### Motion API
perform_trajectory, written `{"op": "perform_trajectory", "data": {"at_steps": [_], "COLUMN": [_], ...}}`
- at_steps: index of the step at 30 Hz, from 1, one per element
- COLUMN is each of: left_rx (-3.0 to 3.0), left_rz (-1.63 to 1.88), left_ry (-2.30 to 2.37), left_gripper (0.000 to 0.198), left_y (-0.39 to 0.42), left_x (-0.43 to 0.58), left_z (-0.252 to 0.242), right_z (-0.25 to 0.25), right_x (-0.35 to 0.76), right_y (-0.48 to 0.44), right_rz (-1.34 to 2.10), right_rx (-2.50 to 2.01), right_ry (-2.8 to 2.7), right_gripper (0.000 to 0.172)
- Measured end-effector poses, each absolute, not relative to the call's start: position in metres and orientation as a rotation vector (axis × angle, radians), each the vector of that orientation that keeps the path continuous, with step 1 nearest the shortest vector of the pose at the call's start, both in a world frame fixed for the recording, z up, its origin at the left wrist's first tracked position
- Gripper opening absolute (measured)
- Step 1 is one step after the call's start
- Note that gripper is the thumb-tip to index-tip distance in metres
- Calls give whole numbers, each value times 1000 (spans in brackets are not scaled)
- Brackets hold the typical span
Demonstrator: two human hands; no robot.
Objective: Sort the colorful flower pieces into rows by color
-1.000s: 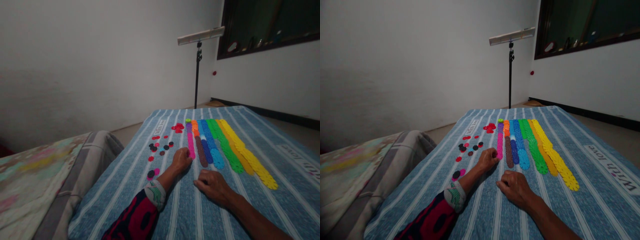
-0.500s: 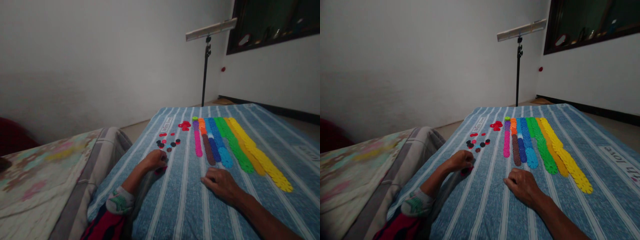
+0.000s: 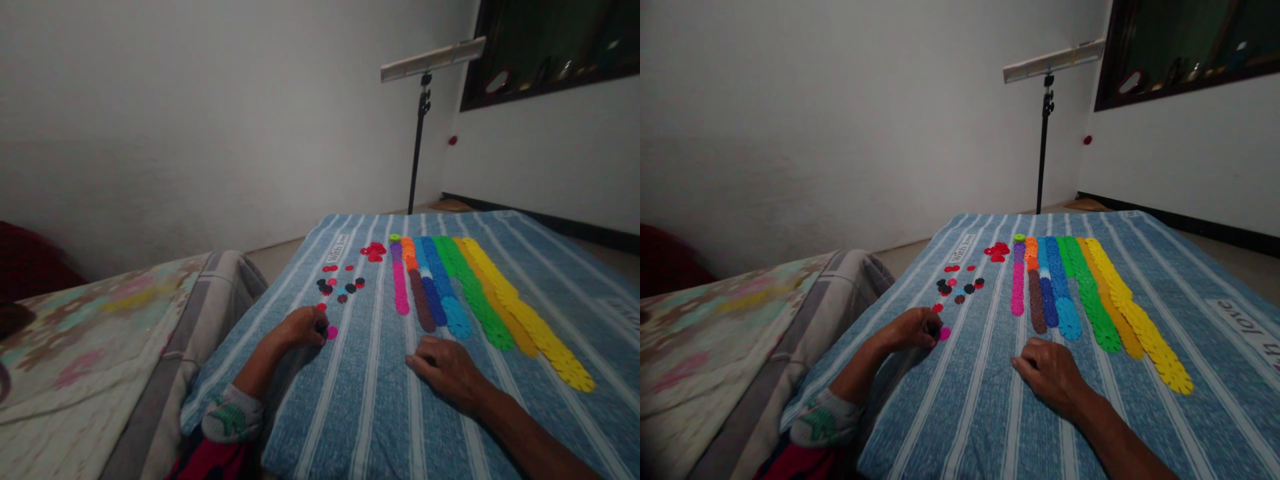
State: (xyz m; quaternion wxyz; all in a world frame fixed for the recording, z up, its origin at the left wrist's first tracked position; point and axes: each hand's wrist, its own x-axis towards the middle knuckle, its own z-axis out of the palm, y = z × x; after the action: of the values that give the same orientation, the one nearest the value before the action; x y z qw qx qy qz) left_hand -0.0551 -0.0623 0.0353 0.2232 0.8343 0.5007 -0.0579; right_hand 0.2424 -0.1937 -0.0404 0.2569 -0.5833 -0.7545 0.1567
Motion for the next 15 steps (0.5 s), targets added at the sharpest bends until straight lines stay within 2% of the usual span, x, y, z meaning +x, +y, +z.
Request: {"op": "perform_trajectory", "data": {"at_steps": [6, 15], "left_rx": [2297, 2383], "left_rz": [-32, 29], "left_ry": [1364, 1643], "left_gripper": [6, 13], "left_y": [-56, -56], "left_x": [-55, -59], "left_z": [30, 31], "right_z": [-40, -45], "right_x": [242, 244], "right_y": [-194, -194], "right_rz": [423, 407], "right_rx": [-1576, -1577], "right_ry": [-2068, -2065], "right_gripper": [40, 41]}}
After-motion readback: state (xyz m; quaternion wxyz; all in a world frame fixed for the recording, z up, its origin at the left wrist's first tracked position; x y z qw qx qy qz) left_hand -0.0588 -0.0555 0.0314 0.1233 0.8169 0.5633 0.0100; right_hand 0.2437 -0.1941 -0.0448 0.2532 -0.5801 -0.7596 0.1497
